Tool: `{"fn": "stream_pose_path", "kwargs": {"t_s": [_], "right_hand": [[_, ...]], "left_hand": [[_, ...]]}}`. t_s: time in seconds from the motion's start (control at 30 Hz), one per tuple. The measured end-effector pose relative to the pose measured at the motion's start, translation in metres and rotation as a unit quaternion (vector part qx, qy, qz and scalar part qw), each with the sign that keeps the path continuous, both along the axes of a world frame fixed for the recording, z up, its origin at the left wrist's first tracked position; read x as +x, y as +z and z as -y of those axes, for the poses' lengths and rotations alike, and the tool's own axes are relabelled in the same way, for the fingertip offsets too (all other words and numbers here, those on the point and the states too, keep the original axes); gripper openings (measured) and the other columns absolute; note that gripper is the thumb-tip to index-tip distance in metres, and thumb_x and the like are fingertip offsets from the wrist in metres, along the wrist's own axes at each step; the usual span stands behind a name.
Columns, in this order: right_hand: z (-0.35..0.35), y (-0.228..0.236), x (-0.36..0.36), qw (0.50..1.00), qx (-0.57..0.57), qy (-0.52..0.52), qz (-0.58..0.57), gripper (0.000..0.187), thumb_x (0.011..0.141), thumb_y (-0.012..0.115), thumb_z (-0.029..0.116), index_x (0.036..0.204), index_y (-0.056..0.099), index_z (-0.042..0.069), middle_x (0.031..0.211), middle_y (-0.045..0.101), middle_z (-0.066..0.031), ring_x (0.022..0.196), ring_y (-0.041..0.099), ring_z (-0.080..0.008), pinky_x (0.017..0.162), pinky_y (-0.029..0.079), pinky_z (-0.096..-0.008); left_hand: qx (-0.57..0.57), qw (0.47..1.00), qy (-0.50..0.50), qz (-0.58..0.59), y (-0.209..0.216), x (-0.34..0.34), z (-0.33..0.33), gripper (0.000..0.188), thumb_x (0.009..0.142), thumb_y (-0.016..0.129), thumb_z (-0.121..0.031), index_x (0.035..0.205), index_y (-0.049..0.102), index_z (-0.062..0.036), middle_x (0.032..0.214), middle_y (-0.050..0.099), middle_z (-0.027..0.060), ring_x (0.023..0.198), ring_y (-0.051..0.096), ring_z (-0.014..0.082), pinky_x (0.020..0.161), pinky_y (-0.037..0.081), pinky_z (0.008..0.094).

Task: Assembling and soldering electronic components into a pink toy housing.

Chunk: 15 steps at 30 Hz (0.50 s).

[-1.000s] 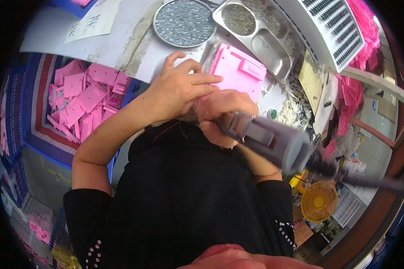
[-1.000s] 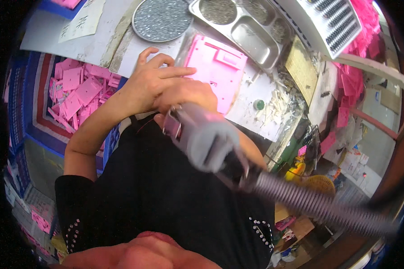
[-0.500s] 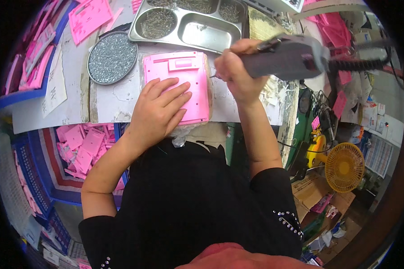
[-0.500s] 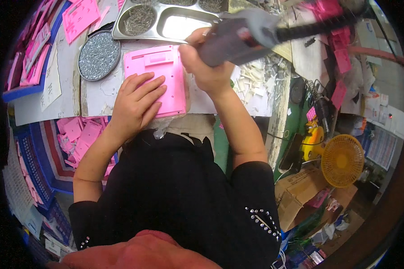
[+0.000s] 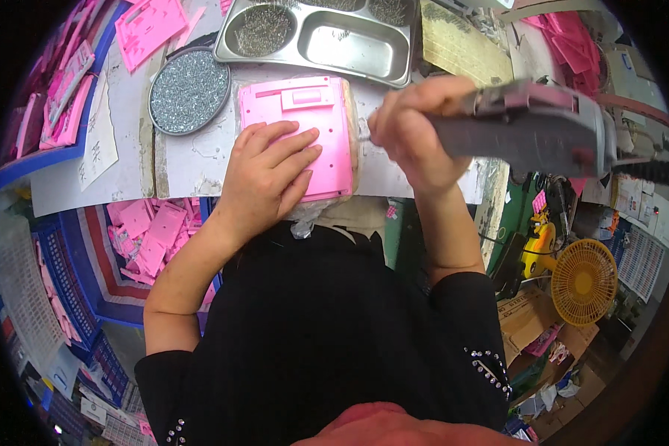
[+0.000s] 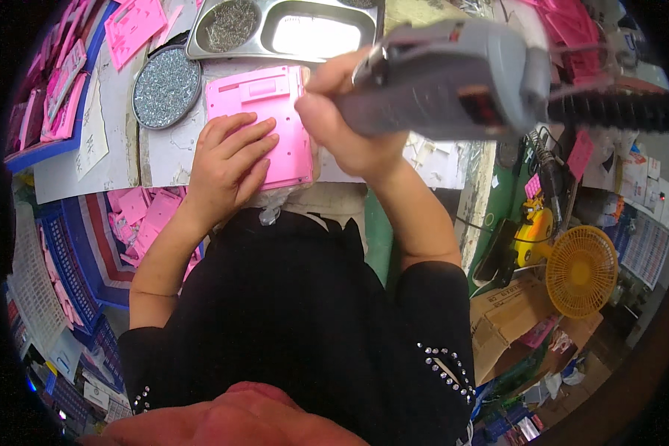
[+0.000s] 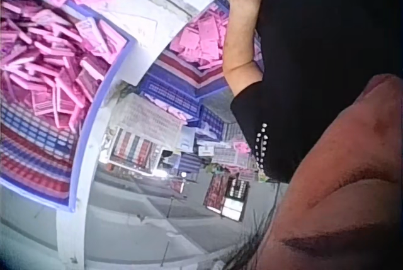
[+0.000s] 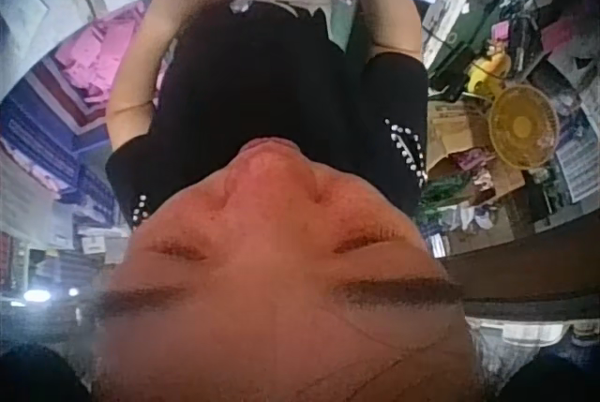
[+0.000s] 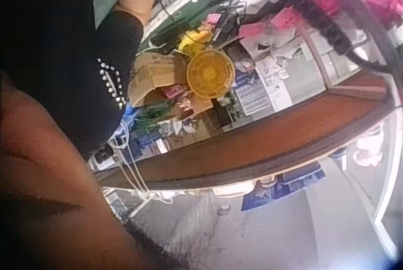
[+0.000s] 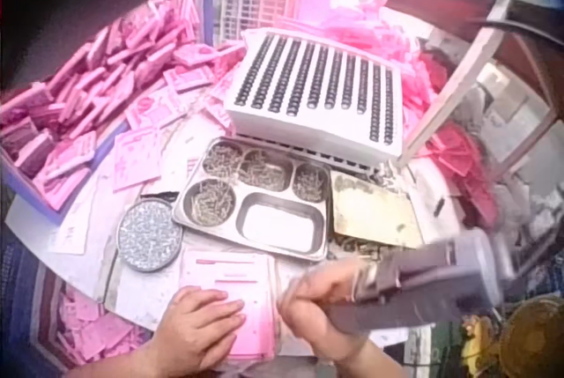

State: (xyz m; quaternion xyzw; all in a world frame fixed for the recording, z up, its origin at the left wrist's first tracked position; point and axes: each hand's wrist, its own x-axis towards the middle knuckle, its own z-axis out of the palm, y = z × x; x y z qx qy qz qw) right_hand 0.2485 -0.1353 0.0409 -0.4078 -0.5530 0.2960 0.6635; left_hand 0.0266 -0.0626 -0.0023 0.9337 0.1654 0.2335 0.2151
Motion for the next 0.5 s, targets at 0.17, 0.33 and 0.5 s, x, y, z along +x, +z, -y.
{"fn": "stream_pose_path", "kwargs": {"t_s": [0.17, 0.33, 0.5], "right_hand": [[0.018, -0.021, -0.017, 0.993, -0.065, 0.000, 0.101, 0.025, 0.095, 0.069, 0.008, 0.105, 0.045, 0.006, 0.065, 0.053, -0.0060, 0.054, 0.051, -0.0142, 0.054, 0.047, -0.0321], [0.023, -0.010, -0.025, 0.998, -0.029, -0.015, 0.047, 0.024, 0.092, 0.067, 0.003, 0.102, 0.046, 0.007, 0.064, 0.052, -0.0060, 0.053, 0.050, -0.0137, 0.055, 0.047, -0.0330], [0.022, -0.027, -0.026, 0.993, -0.082, -0.041, 0.068, 0.024, 0.091, 0.067, 0.002, 0.105, 0.048, 0.005, 0.064, 0.055, -0.0085, 0.051, 0.050, -0.0139, 0.055, 0.049, -0.0341]], "left_hand": [[0.004, 1.000, -0.005, 0.031, -0.004, 0.001, -0.001, 0.029, 0.082, 0.072, -0.014, 0.111, 0.074, -0.0090, 0.124, 0.070, 0.0029, 0.117, 0.061, 0.0271, 0.102, 0.043, 0.0474], [-0.025, 0.999, -0.017, 0.020, 0.000, -0.003, -0.014, 0.026, 0.083, 0.073, -0.012, 0.108, 0.075, -0.0074, 0.123, 0.072, 0.0041, 0.116, 0.062, 0.0272, 0.101, 0.044, 0.0454], [0.008, 1.000, -0.017, 0.019, 0.003, 0.002, -0.010, 0.028, 0.084, 0.073, -0.013, 0.111, 0.074, -0.0081, 0.116, 0.073, 0.0044, 0.115, 0.063, 0.0264, 0.101, 0.044, 0.0449]]}}
